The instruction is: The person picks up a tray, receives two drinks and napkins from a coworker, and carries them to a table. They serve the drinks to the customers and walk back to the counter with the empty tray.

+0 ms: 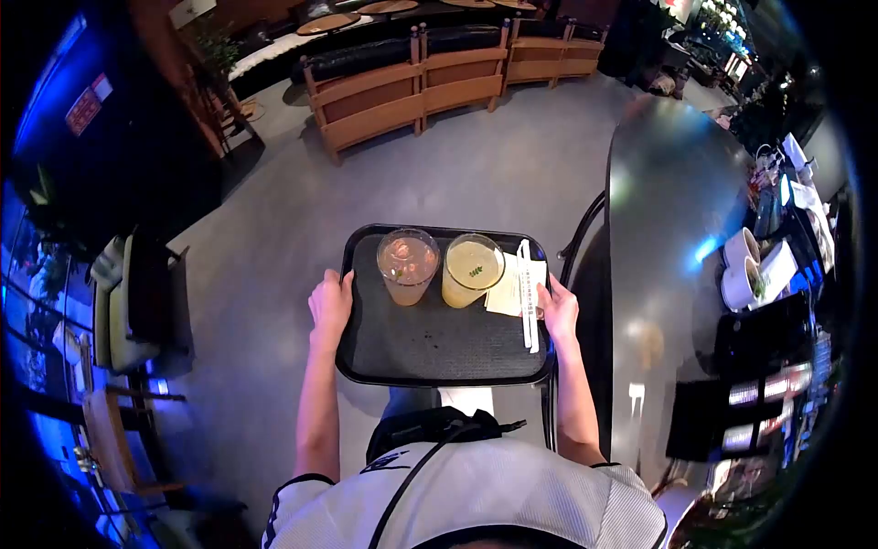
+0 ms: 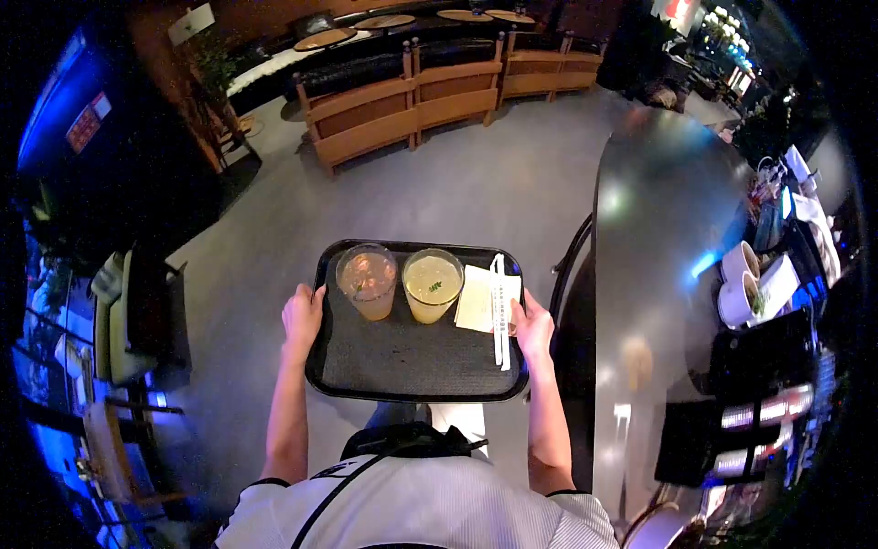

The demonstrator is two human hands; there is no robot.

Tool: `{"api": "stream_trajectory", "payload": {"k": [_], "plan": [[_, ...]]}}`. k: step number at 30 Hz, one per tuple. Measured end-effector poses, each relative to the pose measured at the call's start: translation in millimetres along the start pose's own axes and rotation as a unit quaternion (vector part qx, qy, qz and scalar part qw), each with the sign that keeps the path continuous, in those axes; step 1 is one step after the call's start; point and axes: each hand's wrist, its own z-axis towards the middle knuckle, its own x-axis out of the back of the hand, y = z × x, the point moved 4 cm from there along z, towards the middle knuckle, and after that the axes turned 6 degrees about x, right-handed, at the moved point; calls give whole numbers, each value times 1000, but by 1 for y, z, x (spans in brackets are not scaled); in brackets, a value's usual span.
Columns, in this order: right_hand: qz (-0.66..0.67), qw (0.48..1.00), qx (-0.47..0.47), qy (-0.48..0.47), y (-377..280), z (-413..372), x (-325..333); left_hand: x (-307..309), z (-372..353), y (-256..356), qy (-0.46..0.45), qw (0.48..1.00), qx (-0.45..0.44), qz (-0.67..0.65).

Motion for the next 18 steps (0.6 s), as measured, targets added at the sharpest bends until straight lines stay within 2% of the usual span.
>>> {"api": "stream_trajectory", "payload": {"k": [1, 2, 5, 6, 7, 9, 10, 12, 13, 15, 16, 18], "plan": [[47, 999, 11, 14, 8, 31, -5, -17, 27, 16, -3, 1000, -5, 1], [16, 997, 63, 42, 28, 68, -9, -34, 55, 34, -6, 1000, -13, 7], [-26, 998, 20, 50, 16, 153, 3, -81, 143, 102, -9, 999, -41, 5], [-39, 998, -8, 53, 23, 162, 14, -93, 142, 118, -18, 999, -37, 10], [-89, 995, 22, 47, 41, 194, 24, -105, 161, 147, -21, 999, -47, 7], [38, 994, 30, 103, 55, 255, 41, -126, 206, 208, -30, 997, -64, 10], [41, 992, 25, 116, 52, 284, 54, -139, 227, 237, -28, 997, -74, 15], [-69, 989, -8, 129, 45, 339, 77, -171, 275, 287, -40, 995, -92, 19], [-71, 988, -15, 133, 64, 348, 48, -201, 292, 267, -49, 995, -86, 24], [-118, 985, 1, 122, 74, 406, 67, -231, 329, 318, -57, 993, -97, 20], [-132, 980, 23, 146, 76, 436, 76, -246, 348, 343, -67, 993, -95, 18], [-114, 980, 40, 157, 87, 492, 90, -276, 386, 391, -80, 992, -94, 18]]}}
